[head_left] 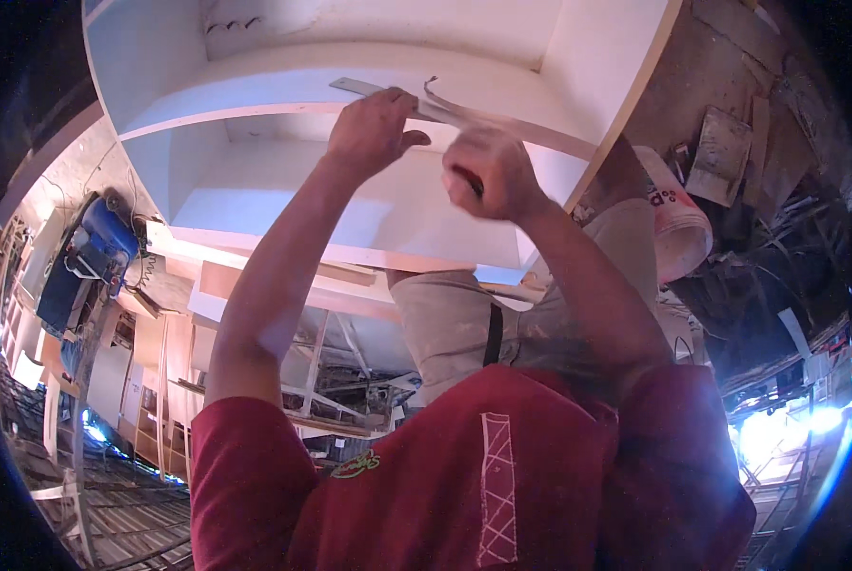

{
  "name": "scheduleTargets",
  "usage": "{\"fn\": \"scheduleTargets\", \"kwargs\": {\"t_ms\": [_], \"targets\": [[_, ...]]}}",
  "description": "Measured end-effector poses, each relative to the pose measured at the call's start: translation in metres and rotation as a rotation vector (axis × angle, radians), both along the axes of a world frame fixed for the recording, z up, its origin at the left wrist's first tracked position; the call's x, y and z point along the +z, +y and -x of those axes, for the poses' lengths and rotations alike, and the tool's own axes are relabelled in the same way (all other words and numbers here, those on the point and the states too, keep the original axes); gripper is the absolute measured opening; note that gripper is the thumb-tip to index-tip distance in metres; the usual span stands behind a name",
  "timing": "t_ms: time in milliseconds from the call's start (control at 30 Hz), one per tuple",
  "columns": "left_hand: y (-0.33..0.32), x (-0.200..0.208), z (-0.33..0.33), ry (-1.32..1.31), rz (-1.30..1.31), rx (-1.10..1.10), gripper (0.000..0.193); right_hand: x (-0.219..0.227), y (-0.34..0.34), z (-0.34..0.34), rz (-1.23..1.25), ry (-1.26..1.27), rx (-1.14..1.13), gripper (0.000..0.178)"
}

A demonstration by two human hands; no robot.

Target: The person marks the joints of a white wooden cabinet using a pencil and a metal square, then scores and trims excess laminate or material from the edges using a utility knife.

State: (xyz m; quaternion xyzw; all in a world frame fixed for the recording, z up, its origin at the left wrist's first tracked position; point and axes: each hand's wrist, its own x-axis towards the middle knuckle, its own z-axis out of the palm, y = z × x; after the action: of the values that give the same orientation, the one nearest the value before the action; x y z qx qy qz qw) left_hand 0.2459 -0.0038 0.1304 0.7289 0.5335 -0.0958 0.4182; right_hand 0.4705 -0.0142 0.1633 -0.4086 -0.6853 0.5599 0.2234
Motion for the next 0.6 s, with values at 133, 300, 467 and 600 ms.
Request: {"fn": "scheduleTargets", "kwargs": {"t_ms": [133, 300, 467, 600], "targets": [[0.011, -0.007, 0.000, 0.079, -0.098, -0.071, 0.045, -0.013, 0.004, 0.003, -0.027, -0.022, -0.006, 0.013], [0.001, 0.008, -0.016, -0.030, -0.023, -0.044, 0.047, 0.006, -0.011, -0.025, -0.013, -0.003, 0.018, 0.014], [0.011, -0.004, -0.020, 0.103, 0.079, -0.093, 0.047, -0.014, -0.010, -0.019, 0.039, -0.064, -0.012, 0.014], [0.001, 0.001, -0.037, 0.016, -0.011, -0.106, 0.044, 0.003, -0.014, -0.046, -0.010, -0.015, -0.009, 0.016]]}}
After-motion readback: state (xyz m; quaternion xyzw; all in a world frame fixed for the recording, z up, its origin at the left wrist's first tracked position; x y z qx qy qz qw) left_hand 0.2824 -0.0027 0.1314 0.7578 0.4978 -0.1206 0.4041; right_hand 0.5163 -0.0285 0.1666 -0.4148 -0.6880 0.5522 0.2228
